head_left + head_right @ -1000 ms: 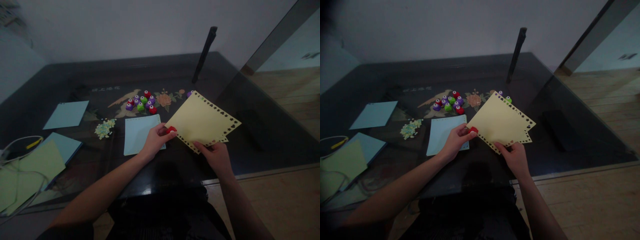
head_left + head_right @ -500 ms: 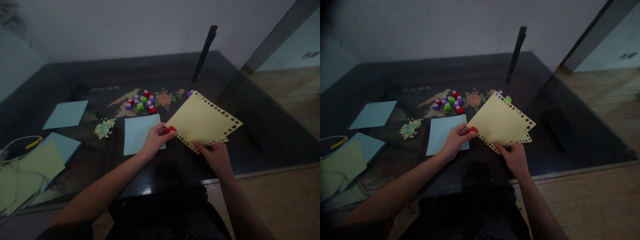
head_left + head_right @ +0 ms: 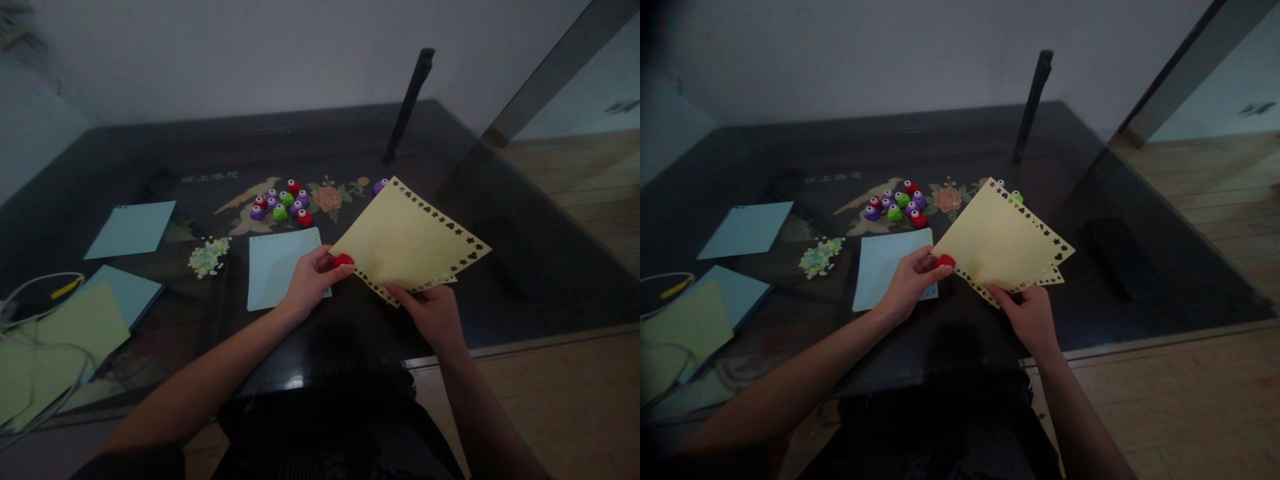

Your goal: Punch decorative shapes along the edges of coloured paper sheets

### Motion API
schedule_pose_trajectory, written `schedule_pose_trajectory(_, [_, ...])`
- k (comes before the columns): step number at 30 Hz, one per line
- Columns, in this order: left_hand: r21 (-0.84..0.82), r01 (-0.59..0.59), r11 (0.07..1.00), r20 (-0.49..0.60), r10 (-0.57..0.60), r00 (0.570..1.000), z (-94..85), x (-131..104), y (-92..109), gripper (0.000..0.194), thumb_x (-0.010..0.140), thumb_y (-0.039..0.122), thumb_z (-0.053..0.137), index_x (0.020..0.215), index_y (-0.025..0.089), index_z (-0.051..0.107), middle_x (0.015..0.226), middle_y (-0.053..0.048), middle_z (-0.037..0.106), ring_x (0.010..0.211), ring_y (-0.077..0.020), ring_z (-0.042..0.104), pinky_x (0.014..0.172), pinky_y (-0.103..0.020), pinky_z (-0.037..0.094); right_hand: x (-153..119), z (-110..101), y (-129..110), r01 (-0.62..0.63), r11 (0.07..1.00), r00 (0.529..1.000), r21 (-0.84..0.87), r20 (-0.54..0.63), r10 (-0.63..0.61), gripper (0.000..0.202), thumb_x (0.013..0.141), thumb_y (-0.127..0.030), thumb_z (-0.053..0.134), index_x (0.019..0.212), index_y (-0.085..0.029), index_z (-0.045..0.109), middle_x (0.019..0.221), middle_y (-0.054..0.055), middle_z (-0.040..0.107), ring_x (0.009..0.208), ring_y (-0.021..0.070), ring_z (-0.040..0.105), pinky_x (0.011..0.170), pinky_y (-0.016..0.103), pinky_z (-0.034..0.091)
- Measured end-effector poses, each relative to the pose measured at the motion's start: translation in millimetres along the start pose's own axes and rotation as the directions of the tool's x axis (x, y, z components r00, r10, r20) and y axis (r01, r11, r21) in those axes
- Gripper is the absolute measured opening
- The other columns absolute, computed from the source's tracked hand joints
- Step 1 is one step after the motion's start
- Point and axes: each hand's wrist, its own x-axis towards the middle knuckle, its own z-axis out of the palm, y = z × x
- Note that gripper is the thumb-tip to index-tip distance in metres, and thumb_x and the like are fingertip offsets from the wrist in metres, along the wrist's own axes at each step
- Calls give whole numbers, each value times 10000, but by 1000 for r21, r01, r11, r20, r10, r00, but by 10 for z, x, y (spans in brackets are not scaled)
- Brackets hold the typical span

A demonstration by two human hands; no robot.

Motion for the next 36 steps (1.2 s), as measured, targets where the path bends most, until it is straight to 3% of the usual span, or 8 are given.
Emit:
schedule_pose_trajectory(10, [4,-22,1000,4,22,1000,11,-30,-9,294,665,259,751,904,145,624,942,-68,710,870,-184,649,844,-354,488,-7,4,11,-2,1000,1000,11,13,2,135,729,-315,689,799,-215,746,855,47,749,825,244,709,790,399,557])
schedule_pose_trajectory(17, [22,-39,999,0,39,999,-8,-13,7,300,663,267,749,904,146,618,939,-66,712,889,-193,650,852,-360,482,0,-5,41,-129,989,992,72,21,128,196,670,-349,732,771,-183,711,800,75,746,770,260,704,716,398,568])
schedule_pose_trajectory(20, [25,-31,999,7,31,999,-17,-11,7,298,665,269,748,906,148,619,941,-64,712,900,-190,649,861,-351,480,18,-9,133,-154,956,984,250,-51,172,396,635,-333,762,990,-194,650,967,85,724,868,254,687,737,385,567])
schedule_pose_trajectory(23, [36,-9,999,8,9,1000,-22,-13,9,296,667,265,747,908,152,619,958,-65,710,907,-188,650,858,-345,481,56,-81,186,-49,939,970,341,-207,126,532,688,-309,728,1180,-238,536,1137,85,652,992,242,641,789,389,550])
schedule_pose_trajectory(27, [78,8,997,36,-11,999,-31,-16,19,302,658,268,751,902,147,621,968,-76,709,902,-196,653,842,-349,487,219,-299,-24,152,987,904,56,-411,-116,529,734,-316,697,1230,-262,519,1231,91,573,1139,275,545,913,467,482])
schedule_pose_trajectory(29, [120,11,993,52,-18,998,-37,-19,28,295,654,278,756,879,142,622,936,-77,713,884,-199,656,828,-347,489,410,-391,-201,205,974,909,-101,-349,-227,531,723,-319,709,1224,-295,534,1311,85,521,1226,301,470,972,490,433])
schedule_pose_trajectory(32, [160,37,986,63,-47,997,-47,-27,51,284,648,289,762,847,143,622,887,-69,718,851,-200,661,806,-343,492,836,-417,-338,254,960,963,-119,-61,-262,578,659,-304,761,1201,-274,564,1288,91,550,1216,310,478,986,484,417])
schedule_pose_trajectory(36, [159,75,984,78,-88,993,-68,-37,86,293,647,302,764,848,141,623,892,-68,719,841,-204,664,781,-337,496,1330,-297,-205,77,995,925,68,368,-97,520,644,-342,745,1119,-178,614,987,96,682,950,257,639,857,443,506])
